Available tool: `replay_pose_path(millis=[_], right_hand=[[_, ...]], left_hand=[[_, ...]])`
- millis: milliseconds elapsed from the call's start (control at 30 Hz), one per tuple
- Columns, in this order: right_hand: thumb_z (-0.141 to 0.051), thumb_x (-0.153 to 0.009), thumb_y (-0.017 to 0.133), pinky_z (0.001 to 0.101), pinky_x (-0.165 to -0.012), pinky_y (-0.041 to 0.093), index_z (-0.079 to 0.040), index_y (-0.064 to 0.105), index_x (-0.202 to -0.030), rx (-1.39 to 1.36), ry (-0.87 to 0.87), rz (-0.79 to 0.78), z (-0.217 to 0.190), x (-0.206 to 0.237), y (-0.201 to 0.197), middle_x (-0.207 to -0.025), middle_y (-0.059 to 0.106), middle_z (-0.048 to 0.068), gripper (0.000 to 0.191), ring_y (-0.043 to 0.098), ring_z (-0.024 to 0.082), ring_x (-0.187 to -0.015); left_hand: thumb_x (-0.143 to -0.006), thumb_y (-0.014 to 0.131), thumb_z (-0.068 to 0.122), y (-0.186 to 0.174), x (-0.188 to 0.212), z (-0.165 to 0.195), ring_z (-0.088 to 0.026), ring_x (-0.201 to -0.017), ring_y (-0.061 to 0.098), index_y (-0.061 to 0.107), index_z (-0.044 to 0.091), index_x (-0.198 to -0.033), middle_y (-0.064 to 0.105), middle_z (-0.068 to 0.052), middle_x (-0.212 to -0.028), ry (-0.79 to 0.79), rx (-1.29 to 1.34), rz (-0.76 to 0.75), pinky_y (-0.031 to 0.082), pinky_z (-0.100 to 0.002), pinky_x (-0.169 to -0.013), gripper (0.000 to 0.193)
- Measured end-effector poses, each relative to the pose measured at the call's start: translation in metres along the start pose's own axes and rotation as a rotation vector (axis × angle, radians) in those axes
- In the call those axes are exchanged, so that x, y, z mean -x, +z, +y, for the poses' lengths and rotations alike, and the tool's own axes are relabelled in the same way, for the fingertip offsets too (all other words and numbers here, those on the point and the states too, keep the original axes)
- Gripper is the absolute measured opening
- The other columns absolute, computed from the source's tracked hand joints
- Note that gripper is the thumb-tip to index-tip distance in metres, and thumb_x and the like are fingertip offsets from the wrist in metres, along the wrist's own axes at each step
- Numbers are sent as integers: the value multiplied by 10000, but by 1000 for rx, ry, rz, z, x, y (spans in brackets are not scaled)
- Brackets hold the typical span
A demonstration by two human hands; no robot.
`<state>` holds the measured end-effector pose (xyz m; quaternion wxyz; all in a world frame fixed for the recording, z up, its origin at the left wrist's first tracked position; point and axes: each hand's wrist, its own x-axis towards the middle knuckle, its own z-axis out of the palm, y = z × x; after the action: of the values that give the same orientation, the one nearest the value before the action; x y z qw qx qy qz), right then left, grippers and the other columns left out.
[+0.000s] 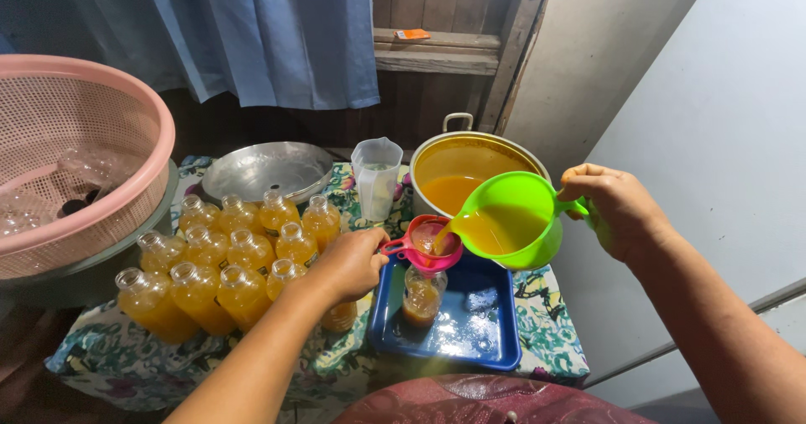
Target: The person pours a yellow liquid from a large pot into plastic bottles using a green ladle and a pink strainer. They place each filled bottle on a blue tray and continue the process with additional empty bottles.
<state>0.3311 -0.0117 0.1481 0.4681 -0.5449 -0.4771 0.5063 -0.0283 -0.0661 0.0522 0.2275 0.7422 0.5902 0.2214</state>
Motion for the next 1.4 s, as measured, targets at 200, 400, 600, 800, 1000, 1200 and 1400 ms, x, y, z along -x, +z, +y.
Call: replay_pose_path(millis=[200, 400, 600, 800, 1000, 1200, 1400], right_hand=[[-18, -806, 671, 304, -653, 412, -21, 643, -878, 1, -12, -1, -3, 1, -2, -789, 619, 81, 77, 523, 182, -690], [-12, -807, 670, 300, -654, 418, -24, 648, -878, 2, -22, 6, -4, 2, 0, -792, 627, 81, 75, 528, 176, -692], [-1, -799, 668, 299, -657, 423, -23, 654, -878, 18, -22, 9, -5, 5, 3, -806, 633, 80, 84, 533, 176, -702], [11, -793, 668, 297, -663, 434, -25, 656, -886, 19, -23, 24, -6, 6, 5, -812, 635, 77, 100, 543, 176, -711], [4, -802, 672, 295, -664, 432, -25, 656, -894, 25, -28, 23, -9, 8, 6, -810, 634, 80, 98, 540, 176, -712], [14, -784, 672, 293, -660, 435, -16, 657, -892, 29, -46, 13, -11, 11, 7, -804, 632, 83, 113, 539, 177, -705], [24, -772, 667, 292, -648, 433, -8, 654, -883, 37, -66, 5, -12, 12, 7, -788, 624, 87, 116, 538, 178, -694]], left_hand=[[-888, 698, 200, -2, 1, 5, -393, -1032, 662, 672, 71, -1082, 711, -187, -1053, 14, 9, 8, 510, -485, -866, 234], [-886, 701, 194, -2, 0, 4, -393, -1023, 666, 673, 68, -1077, 713, -188, -1042, 19, 14, 7, 515, -481, -859, 230], [-883, 704, 201, -1, 0, 1, -399, -1019, 659, 673, 71, -1075, 710, -188, -1043, 26, -3, 16, 513, -490, -854, 234], [-883, 700, 199, -1, 1, 1, -398, -1025, 661, 677, 70, -1075, 712, -190, -1046, 34, 6, 21, 514, -487, -858, 232], [-887, 693, 193, -3, 3, 3, -393, -1038, 661, 679, 67, -1087, 709, -192, -1059, 32, 8, 21, 514, -480, -871, 237], [-884, 697, 196, -5, 3, 6, -388, -1052, 661, 681, 68, -1106, 710, -194, -1068, 20, 13, 17, 513, -476, -886, 257], [-887, 695, 195, -6, 3, 9, -390, -1050, 660, 682, 67, -1103, 709, -196, -1067, 17, 0, 14, 512, -478, -890, 251]])
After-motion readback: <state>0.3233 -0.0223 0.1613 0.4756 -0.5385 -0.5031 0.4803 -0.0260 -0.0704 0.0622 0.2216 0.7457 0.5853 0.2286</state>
